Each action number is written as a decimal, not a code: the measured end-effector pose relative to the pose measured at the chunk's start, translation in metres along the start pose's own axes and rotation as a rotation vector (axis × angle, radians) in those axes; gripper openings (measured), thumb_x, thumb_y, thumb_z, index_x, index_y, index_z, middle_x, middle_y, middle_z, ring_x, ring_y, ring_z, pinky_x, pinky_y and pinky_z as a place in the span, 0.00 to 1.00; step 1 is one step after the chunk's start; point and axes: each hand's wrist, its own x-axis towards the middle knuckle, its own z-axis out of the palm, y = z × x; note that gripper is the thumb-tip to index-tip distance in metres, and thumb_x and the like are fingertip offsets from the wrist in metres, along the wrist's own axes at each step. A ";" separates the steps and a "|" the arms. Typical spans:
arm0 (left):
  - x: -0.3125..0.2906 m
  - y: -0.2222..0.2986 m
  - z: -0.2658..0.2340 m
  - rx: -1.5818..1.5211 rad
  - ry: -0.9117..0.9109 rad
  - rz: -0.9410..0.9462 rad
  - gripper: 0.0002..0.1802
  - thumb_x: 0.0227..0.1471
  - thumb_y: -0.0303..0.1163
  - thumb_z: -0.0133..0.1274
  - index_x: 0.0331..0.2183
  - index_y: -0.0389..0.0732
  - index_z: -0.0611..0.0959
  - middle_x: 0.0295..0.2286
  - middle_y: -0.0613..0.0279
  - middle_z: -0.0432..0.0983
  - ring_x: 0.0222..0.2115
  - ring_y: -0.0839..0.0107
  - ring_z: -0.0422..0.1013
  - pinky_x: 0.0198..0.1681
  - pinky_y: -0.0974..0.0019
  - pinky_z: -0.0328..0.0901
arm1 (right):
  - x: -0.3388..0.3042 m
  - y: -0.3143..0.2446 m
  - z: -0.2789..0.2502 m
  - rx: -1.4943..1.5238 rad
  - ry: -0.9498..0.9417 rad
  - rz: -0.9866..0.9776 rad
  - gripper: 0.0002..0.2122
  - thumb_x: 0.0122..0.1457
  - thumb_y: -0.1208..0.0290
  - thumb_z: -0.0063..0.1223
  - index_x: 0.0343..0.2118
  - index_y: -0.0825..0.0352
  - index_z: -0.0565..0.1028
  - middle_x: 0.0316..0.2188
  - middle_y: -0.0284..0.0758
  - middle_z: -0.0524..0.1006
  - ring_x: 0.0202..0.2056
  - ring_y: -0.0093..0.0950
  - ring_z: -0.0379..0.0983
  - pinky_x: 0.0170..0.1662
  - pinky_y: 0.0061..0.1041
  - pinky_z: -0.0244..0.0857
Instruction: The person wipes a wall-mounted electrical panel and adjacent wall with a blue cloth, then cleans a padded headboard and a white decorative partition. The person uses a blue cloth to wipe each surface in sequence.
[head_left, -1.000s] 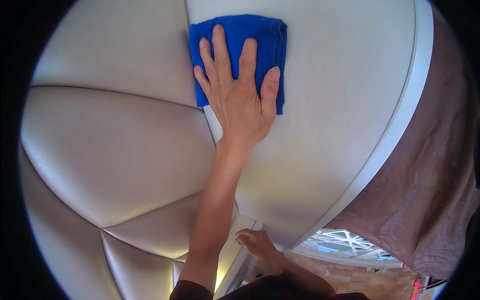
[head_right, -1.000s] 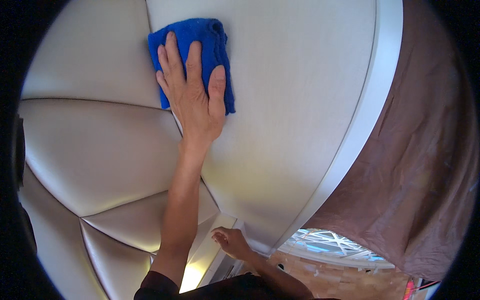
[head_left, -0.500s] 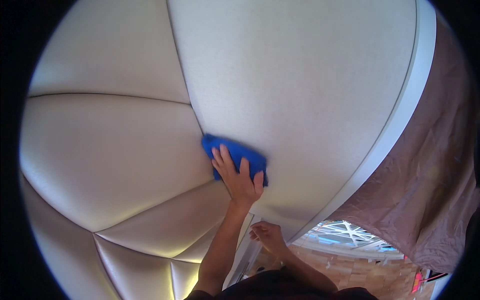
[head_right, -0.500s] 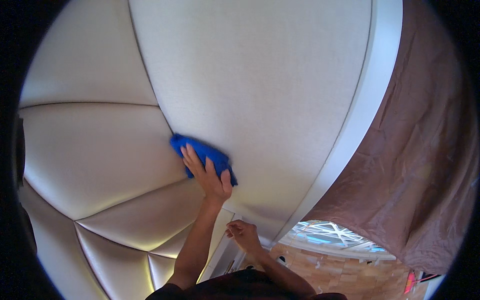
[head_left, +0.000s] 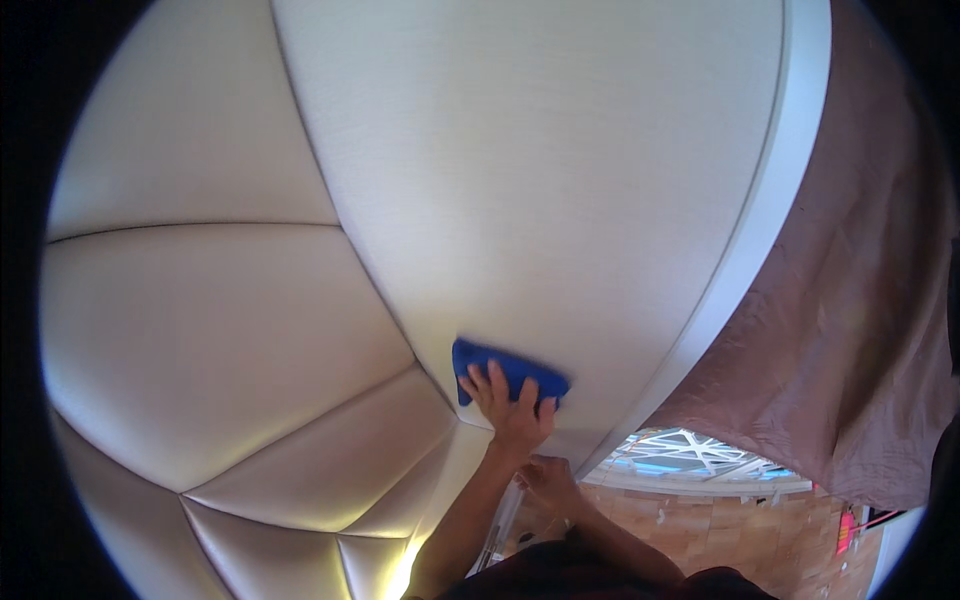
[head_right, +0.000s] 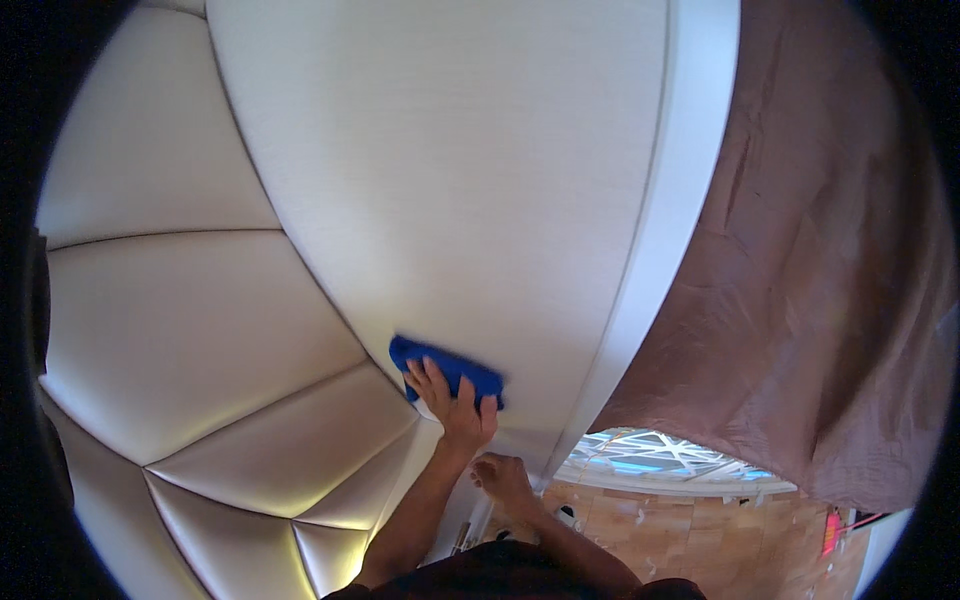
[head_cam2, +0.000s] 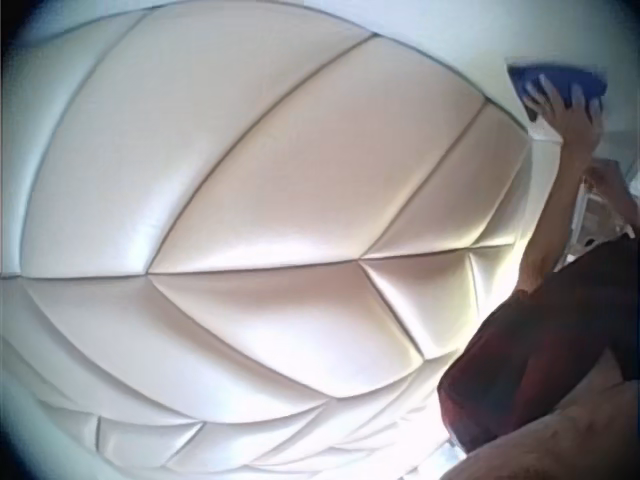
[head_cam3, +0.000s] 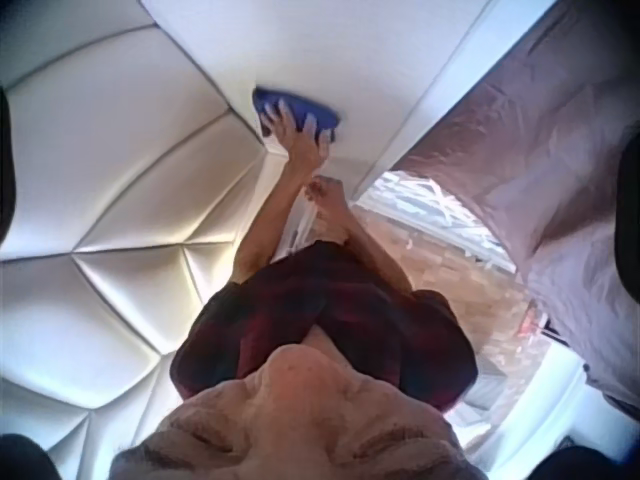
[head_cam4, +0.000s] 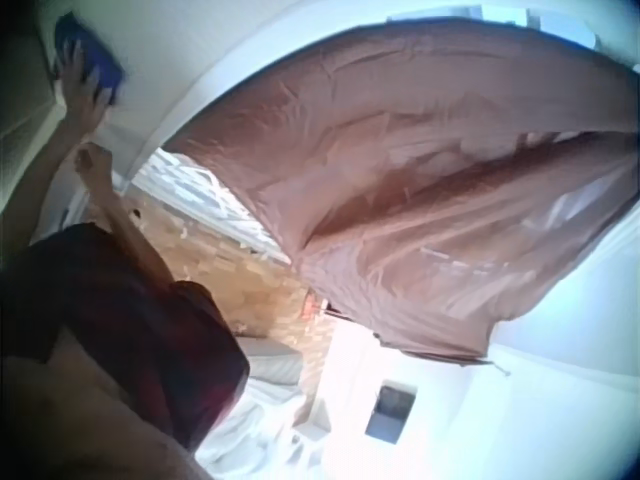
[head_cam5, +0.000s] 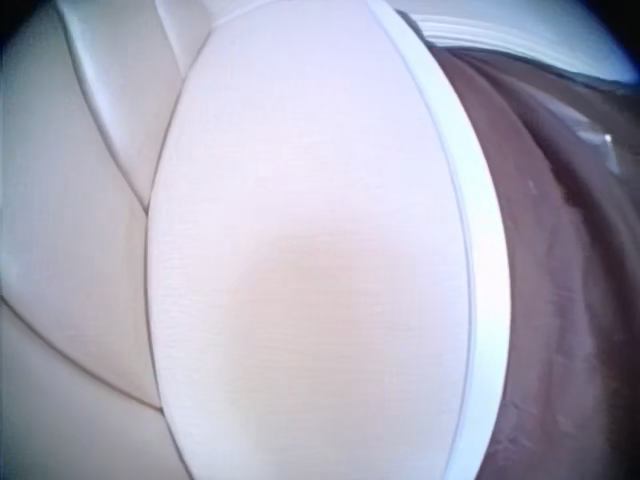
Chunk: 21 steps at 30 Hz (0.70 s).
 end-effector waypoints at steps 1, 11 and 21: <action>0.030 0.015 0.004 -0.016 0.049 0.024 0.26 0.62 0.49 0.45 0.56 0.45 0.71 0.67 0.28 0.42 0.66 0.21 0.36 0.63 0.20 0.28 | 0.001 -0.004 -0.007 0.026 0.029 0.004 0.08 0.61 0.74 0.55 0.35 0.74 0.81 0.26 0.40 0.83 0.27 0.28 0.82 0.33 0.28 0.75; 0.042 0.087 0.027 -0.067 0.030 0.051 0.12 0.56 0.57 0.53 0.38 0.66 0.82 0.63 0.49 0.60 0.66 0.33 0.45 0.64 0.25 0.22 | 0.004 0.019 -0.014 -0.261 0.223 -0.299 0.11 0.60 0.72 0.58 0.44 0.71 0.77 0.34 0.45 0.82 0.37 0.39 0.81 0.44 0.35 0.74; -0.017 0.095 0.033 -0.071 -0.129 0.192 0.12 0.50 0.57 0.60 0.38 0.72 0.84 0.54 0.60 0.68 0.59 0.46 0.54 0.64 0.27 0.27 | -0.001 0.073 0.005 -0.045 0.348 -0.419 0.16 0.58 0.71 0.60 0.49 0.68 0.76 0.42 0.47 0.81 0.48 0.44 0.78 0.54 0.39 0.69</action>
